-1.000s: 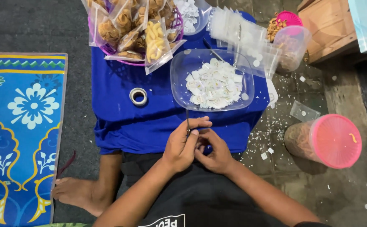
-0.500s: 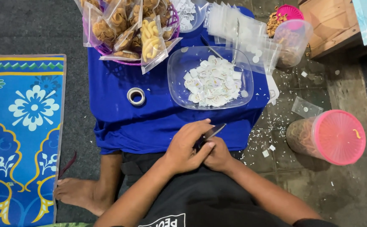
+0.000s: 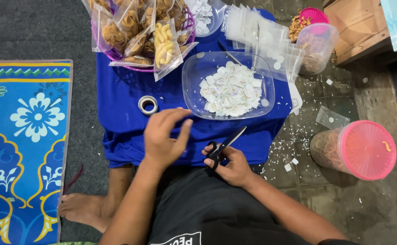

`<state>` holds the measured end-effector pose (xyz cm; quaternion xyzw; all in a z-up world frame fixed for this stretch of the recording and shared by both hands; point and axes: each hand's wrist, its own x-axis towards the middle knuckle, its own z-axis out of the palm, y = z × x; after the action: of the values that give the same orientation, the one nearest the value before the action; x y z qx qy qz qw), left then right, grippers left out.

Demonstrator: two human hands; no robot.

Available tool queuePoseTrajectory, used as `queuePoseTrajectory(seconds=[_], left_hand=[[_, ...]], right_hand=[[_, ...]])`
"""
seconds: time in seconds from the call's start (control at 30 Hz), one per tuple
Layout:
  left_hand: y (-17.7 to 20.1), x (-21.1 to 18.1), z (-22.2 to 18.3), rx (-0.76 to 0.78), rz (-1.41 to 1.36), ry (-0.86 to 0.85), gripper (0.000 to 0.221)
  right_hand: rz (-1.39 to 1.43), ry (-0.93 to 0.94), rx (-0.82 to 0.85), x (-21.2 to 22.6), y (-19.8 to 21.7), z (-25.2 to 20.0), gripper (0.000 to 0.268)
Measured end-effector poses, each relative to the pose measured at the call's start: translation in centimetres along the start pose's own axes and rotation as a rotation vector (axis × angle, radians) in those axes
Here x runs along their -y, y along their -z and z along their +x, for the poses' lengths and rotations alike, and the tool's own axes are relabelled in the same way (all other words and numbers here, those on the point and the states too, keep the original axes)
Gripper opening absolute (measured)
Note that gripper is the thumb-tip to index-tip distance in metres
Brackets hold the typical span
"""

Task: Cutting small paper slips from a continuous strip using scissors and collecting them in a bowl

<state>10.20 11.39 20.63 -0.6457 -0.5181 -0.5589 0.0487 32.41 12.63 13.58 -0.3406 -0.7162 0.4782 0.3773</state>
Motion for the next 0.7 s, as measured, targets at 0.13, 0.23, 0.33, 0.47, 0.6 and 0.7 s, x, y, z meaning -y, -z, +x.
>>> queuePoseTrajectory(seconds=[0.13, 0.23, 0.33, 0.47, 0.6, 0.7], left_hand=[[1.4, 1.8, 0.1, -0.037, 0.102, -0.012, 0.018], [2.2, 2.5, 0.0, -0.068, 0.157, -0.004, 0.017], [2.7, 2.7, -0.1, -0.105, 0.184, 0.0, 0.014], [2.6, 2.6, -0.2, -0.127, 0.176, 0.007, 0.01], [2.2, 2.5, -0.6, -0.118, 0.175, 0.022, 0.01], [2.2, 2.1, -0.4, -0.108, 0.157, 0.015, 0.01]], right_hand=[[0.01, -0.01, -0.007, 0.2, -0.1, 0.1, 0.032], [0.031, -0.006, 0.0, -0.2, -0.1, 0.1, 0.031], [0.05, -0.015, -0.002, -0.3, -0.1, 0.1, 0.031], [0.047, -0.009, -0.012, -0.1, -0.2, 0.1, 0.031], [0.05, 0.006, -0.015, -0.3, -0.2, 0.1, 0.031], [0.051, 0.007, -0.013, -0.1, -0.1, 0.1, 0.03]])
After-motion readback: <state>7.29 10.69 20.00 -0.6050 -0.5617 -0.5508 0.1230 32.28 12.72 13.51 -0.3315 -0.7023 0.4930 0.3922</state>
